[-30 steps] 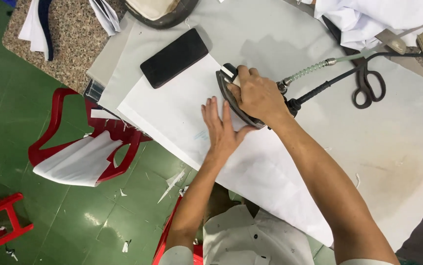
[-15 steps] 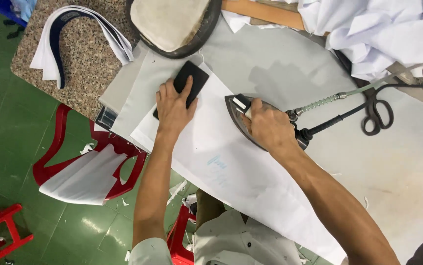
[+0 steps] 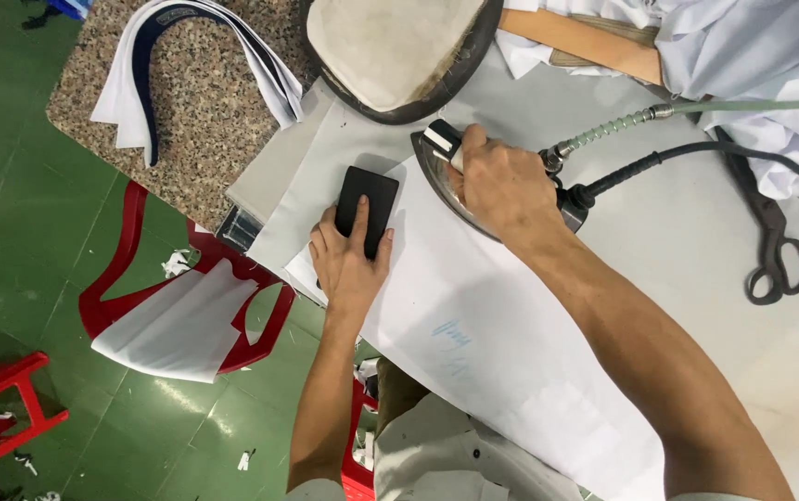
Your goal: The person irons a white fabric piece on a worktable using a steam iron and a black pressing block. They repeatedly smooth the fabric, press seams, and trim edges with scissors. The person handles multiple fabric pieces, folding and ironing them sequentially.
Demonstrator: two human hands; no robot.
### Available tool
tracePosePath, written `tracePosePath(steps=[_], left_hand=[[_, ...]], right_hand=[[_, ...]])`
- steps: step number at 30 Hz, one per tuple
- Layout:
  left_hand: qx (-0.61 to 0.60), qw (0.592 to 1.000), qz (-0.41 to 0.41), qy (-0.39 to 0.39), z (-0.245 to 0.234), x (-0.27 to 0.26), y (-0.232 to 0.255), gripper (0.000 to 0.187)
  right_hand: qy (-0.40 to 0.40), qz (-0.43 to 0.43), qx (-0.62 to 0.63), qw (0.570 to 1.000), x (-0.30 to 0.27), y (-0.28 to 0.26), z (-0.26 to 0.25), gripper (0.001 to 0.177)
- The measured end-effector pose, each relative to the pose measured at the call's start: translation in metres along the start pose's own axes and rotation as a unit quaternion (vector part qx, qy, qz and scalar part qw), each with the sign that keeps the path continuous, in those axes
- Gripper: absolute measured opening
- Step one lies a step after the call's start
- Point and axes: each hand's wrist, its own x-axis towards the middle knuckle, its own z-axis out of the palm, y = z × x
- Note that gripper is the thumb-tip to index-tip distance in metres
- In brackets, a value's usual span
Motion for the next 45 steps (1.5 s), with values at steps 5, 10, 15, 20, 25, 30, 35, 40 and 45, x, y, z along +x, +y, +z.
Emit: tracePosePath(steps=[5, 10, 15, 20, 25, 30, 35, 40, 45], left_hand=[[-0.005, 1.0, -0.002, 0.008, 0.001, 0.001, -0.002, 0.058], [-0.013, 1.0, -0.001, 0.008, 0.001, 0.0, 0.0, 0.062], [-0.012, 1.0, 0.0, 0.004, 0.001, -0.002, -0.001, 0.059], [-0.004, 0.998, 0.061, -0.01, 0.004, -0.002, -0.008, 0.066], [-0.073, 0.95, 0.272, -0.132, 0.005, 0.022, 0.018, 0.061], [-0.061, 0.862, 0.375, -0.336, 0.011, 0.029, 0.1, 0.075], [-0.079, 0.838, 0.305, -0.444, 0.03, 0.033, 0.137, 0.074], [-0.039, 0.843, 0.242, -0.479, 0.043, 0.034, 0.168, 0.077], [0.171, 0.884, 0.266, -0.344, 0.094, 0.026, 0.218, 0.077]], right_hand=[[-0.002, -0.001, 0.034, 0.999, 0.018, -0.007, -0.015, 0.037], [-0.015, 0.015, 0.093, 0.995, 0.021, -0.005, -0.014, 0.036], [-0.053, 0.182, 0.227, 0.955, -0.009, -0.021, -0.008, 0.04], [-0.054, 0.172, 0.17, 0.969, -0.113, -0.019, -0.015, 0.032], [-0.09, 0.234, 0.185, 0.95, -0.189, 0.025, -0.007, 0.029], [-0.108, 0.279, 0.151, 0.942, -0.251, 0.081, -0.006, 0.041], [-0.108, 0.372, 0.153, 0.909, -0.321, 0.142, -0.013, 0.044], [-0.111, 0.457, 0.155, 0.869, -0.389, 0.191, -0.015, 0.049], [-0.174, 0.481, 0.193, 0.837, -0.426, 0.227, 0.009, 0.055]])
